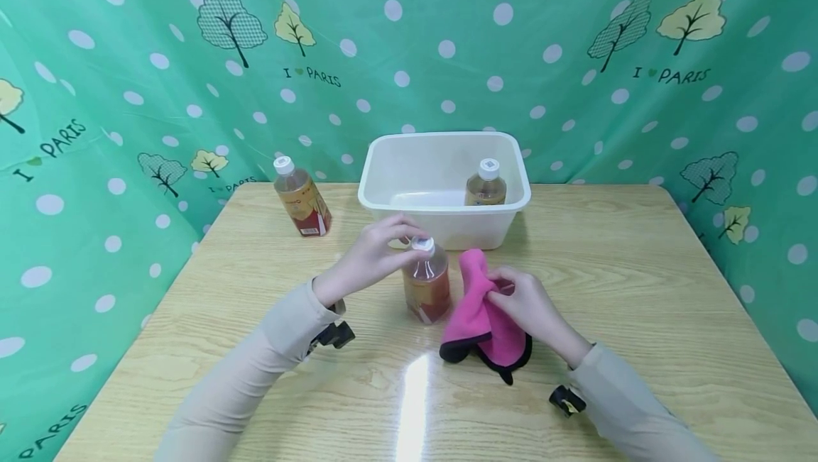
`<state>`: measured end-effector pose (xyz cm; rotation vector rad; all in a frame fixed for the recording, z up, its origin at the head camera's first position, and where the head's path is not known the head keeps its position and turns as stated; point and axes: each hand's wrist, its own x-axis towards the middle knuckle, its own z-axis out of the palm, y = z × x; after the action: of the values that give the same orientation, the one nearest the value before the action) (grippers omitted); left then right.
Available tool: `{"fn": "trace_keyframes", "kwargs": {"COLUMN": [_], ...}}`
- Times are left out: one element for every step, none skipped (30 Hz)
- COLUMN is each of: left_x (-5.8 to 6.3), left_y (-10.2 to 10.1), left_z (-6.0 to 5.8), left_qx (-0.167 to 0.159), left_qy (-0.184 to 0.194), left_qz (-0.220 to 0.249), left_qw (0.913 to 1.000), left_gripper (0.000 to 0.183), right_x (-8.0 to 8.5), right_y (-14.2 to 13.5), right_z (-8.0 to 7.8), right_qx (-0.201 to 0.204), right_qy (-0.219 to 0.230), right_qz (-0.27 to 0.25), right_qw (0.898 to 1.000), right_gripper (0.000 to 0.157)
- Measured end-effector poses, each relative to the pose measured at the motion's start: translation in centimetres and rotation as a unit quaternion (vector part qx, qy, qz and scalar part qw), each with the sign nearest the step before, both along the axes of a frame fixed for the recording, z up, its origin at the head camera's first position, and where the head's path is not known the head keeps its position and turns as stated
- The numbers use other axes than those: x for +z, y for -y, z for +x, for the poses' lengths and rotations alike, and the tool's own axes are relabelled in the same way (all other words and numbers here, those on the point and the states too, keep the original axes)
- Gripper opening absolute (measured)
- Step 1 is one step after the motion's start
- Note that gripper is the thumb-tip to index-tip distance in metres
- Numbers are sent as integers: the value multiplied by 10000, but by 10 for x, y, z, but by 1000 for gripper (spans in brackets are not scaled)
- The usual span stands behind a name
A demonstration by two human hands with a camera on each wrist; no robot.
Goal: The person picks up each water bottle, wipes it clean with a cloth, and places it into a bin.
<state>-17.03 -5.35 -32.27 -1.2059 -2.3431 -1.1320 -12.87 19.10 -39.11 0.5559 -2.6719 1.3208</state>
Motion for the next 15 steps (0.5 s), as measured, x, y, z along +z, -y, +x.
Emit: {"fn": "trace_keyframes", "kwargs": {"left_x": [0, 1, 1, 2, 2, 2, 2, 2, 2, 2, 2, 2, 2, 2, 2], "left_y": [1, 1, 2, 2, 3, 3, 4, 4, 5, 5, 6, 6, 6, 7, 7], "left_z": [0, 0, 0, 0, 0, 0, 0, 0, 0, 0, 0, 0, 0, 0, 0], "left_qx": [-43, -79, -114, -146, -174, -200, -231, -266, -295, -322, -350, -376, -403, -428, -443], "left_qy": [54, 97, 155, 204, 253, 308, 359, 401, 424, 440, 452, 457, 455, 453, 447], "left_qz": [-10, -38, -67, -99, -134, -164, -191, -213, -236, -255, -276, -293, -314, -336, -363], "left_qw": [10000, 9999, 9998, 9996, 9994, 9992, 9989, 9986, 9984, 9982, 9980, 9978, 9977, 9975, 9974], "left_gripper": [20, 20, 21, 21, 21, 21, 21, 22, 22, 22, 22, 22, 22, 22, 22], "right_x": [0, 0, 0, 0, 0, 0, 0, 0, 0, 0, 0, 0, -1, -1, -1], "right_y": [0, 0, 0, 0, 0, 1, 1, 1, 1, 1, 1, 1, 1, 1, 1], "right_z": [0, 0, 0, 0, 0, 0, 0, 0, 0, 0, 0, 0, 0, 0, 0], "right_qx": [-1, -1, -7, -14, -21, -28, -35, -39, -40, -35, -31, -27, -23, -21, -17], "right_qy": [1, 4, 14, 27, 39, 56, 79, 92, 99, 99, 99, 95, 87, 85, 88], "right_qz": [3, 12, 22, 27, 32, 39, 40, 46, 43, 37, 36, 34, 30, 30, 22], "right_qw": [10000, 10000, 10000, 10000, 10000, 10000, 10000, 9999, 9999, 9999, 9999, 9999, 10000, 10000, 10000], "right_gripper": [20, 20, 20, 20, 20, 20, 20, 20, 20, 20, 21, 21, 21, 21, 21]}}
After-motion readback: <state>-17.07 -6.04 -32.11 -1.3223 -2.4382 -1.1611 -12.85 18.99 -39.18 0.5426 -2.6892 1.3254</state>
